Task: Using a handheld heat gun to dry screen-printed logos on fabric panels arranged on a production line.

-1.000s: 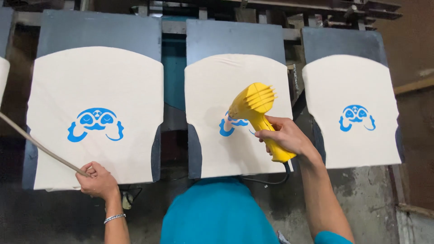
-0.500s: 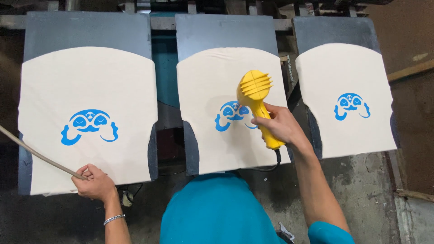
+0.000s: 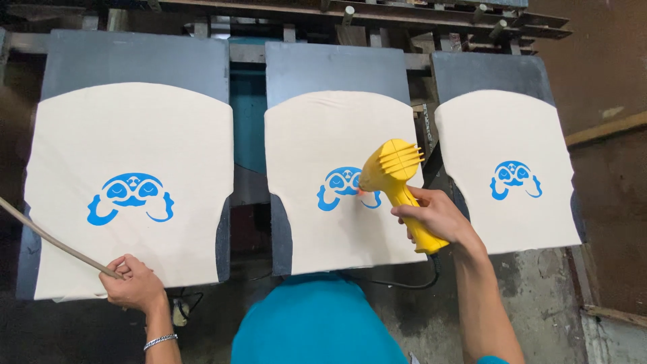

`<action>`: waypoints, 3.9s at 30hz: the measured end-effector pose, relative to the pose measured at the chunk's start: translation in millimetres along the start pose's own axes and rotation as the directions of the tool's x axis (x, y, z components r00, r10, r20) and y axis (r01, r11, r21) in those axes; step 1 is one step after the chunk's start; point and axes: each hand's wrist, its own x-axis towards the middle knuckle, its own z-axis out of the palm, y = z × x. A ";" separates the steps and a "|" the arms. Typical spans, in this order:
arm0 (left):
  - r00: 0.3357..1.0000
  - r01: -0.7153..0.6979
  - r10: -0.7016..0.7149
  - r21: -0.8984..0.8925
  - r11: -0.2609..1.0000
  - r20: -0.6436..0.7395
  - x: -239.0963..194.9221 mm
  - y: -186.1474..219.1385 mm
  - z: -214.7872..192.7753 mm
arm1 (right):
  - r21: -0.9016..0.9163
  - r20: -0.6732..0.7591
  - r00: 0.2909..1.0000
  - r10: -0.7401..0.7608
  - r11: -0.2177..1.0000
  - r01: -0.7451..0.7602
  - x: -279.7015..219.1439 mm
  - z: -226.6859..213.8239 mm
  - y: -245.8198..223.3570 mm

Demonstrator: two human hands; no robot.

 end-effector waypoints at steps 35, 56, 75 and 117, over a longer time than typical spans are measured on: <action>1.000 0.002 -0.005 -0.133 0.991 -0.024 2.4 -8.8 5.2 | -0.106 -0.023 0.998 -0.053 0.993 0.050 -10.3 3.5 46.3; 0.982 0.184 -0.187 -0.162 0.970 -0.008 4.7 12.9 0.5 | -0.255 0.015 0.997 -0.081 0.964 0.083 -4.8 -21.4 56.6; 0.894 0.449 -0.416 -0.306 0.839 0.169 14.0 9.4 -11.7 | 0.027 -0.031 0.991 0.131 0.991 -0.130 -39.0 -14.9 54.9; 0.952 0.306 -0.307 -0.101 0.947 0.000 417.6 -308.6 -81.4 | -0.131 0.227 0.969 0.101 0.989 -0.072 -46.1 475.4 -284.2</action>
